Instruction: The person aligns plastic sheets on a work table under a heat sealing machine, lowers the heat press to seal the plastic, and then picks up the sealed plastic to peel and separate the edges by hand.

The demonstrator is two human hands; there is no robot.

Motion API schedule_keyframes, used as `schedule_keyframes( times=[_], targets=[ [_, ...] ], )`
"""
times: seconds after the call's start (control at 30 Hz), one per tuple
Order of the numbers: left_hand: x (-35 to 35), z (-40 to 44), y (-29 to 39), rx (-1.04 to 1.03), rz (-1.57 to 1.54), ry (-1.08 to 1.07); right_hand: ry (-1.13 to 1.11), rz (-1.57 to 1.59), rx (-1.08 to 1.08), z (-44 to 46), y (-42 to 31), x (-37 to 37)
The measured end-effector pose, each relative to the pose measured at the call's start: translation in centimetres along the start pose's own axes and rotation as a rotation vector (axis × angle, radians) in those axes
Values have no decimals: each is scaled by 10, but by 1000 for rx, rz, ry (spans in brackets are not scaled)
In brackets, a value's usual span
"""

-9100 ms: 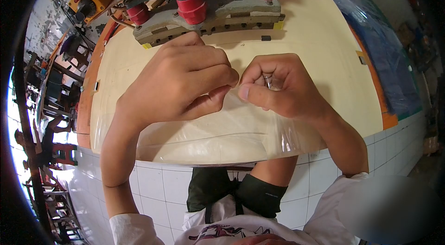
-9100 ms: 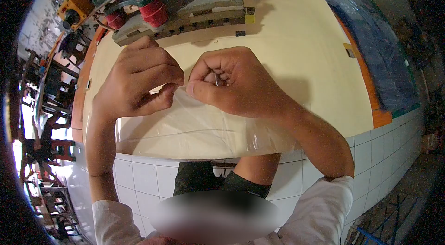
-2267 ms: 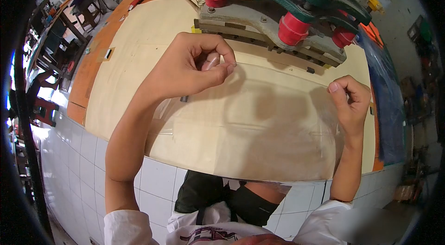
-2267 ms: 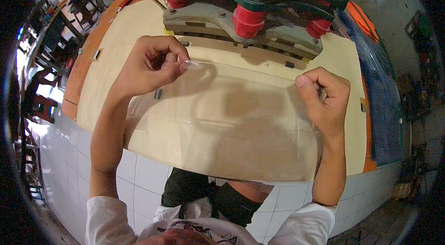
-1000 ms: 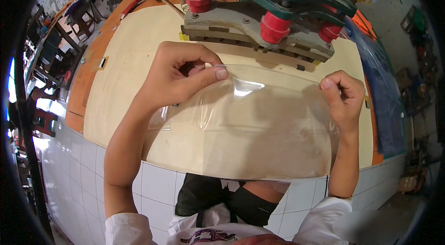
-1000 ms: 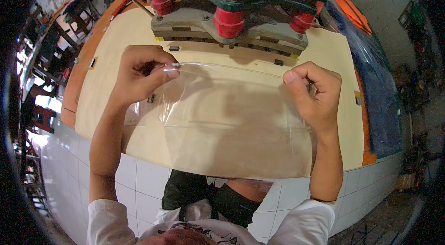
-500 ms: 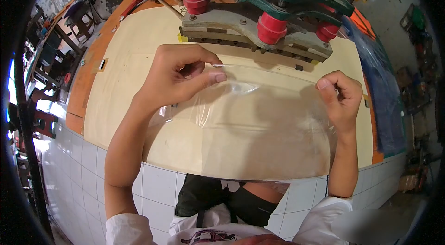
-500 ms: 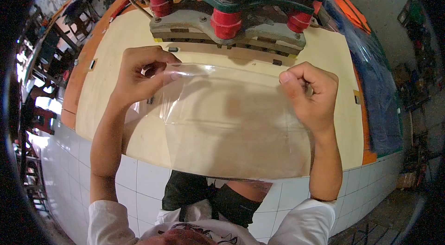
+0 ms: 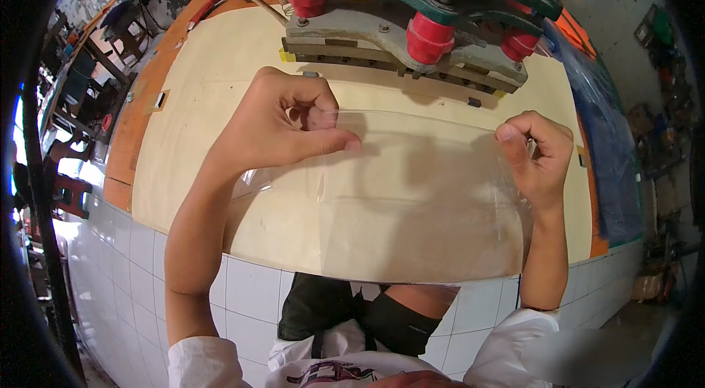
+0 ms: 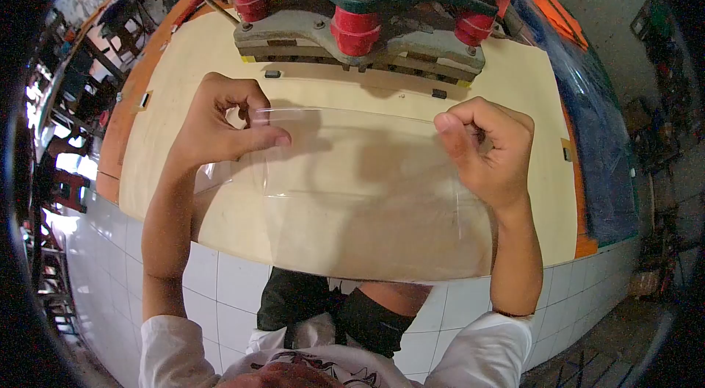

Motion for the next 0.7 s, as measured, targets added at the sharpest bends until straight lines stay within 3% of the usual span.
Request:
schedule_keyframes(
  times=[0.33, 0.7],
  targets=[
    [1, 2, -7, -107, 28, 10, 8, -5, -17, 0, 0, -1],
    [-4, 3, -3, -205, -158, 12, 3, -8, -1, 0, 0, -2]
  ],
)
Point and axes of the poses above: each hand's wrist, its own z-axis towards the middle knuckle, its own x-axis out of the back of the hand, y = z × x, the point moved 1 cm from there along z, towards the middle knuckle
